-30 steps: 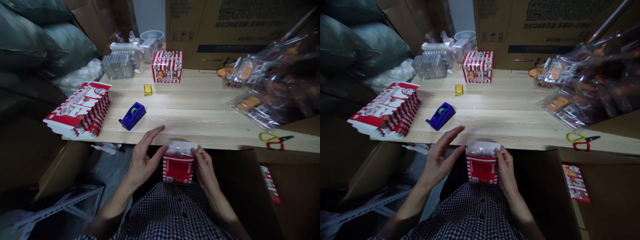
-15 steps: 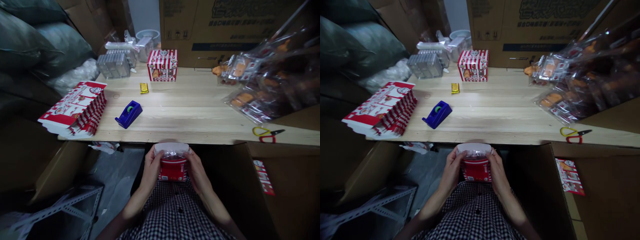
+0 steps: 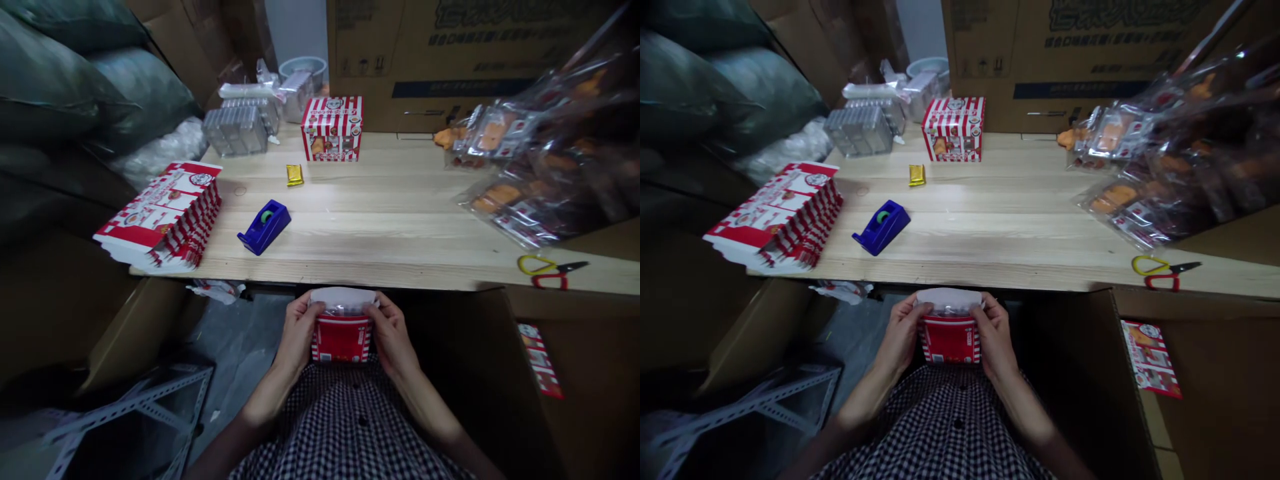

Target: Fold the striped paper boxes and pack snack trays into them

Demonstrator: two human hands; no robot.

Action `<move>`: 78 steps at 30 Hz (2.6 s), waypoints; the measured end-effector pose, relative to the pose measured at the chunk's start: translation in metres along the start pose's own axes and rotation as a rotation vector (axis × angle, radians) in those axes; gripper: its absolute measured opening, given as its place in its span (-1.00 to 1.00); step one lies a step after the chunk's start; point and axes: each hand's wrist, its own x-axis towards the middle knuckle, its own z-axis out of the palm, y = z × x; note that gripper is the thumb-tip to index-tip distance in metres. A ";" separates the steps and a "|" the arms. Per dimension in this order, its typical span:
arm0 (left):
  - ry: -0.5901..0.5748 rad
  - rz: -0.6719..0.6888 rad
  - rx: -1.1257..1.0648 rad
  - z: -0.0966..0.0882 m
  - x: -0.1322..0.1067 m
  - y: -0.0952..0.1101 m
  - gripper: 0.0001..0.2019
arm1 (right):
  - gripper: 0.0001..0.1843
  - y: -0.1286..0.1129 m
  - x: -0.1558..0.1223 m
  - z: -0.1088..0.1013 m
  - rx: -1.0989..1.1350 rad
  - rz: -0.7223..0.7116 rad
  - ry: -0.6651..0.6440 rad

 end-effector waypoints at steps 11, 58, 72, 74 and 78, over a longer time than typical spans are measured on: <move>0.022 0.053 -0.026 0.008 -0.015 0.001 -0.54 | -0.81 -0.001 -0.005 0.005 -0.099 -0.083 0.055; -0.357 0.254 0.416 -0.039 0.036 0.036 -0.71 | -0.80 -0.037 0.045 -0.017 -0.517 -0.204 -0.393; -0.502 0.111 0.510 -0.039 0.017 0.064 -0.76 | -0.84 -0.066 0.034 -0.015 -0.614 -0.021 -0.688; -0.562 0.068 0.516 -0.035 0.018 0.074 -0.81 | -0.88 -0.073 0.033 -0.009 -0.586 0.032 -0.719; -0.619 0.019 0.565 -0.034 0.024 0.080 -0.69 | -0.75 -0.073 0.034 -0.005 -0.598 0.088 -0.696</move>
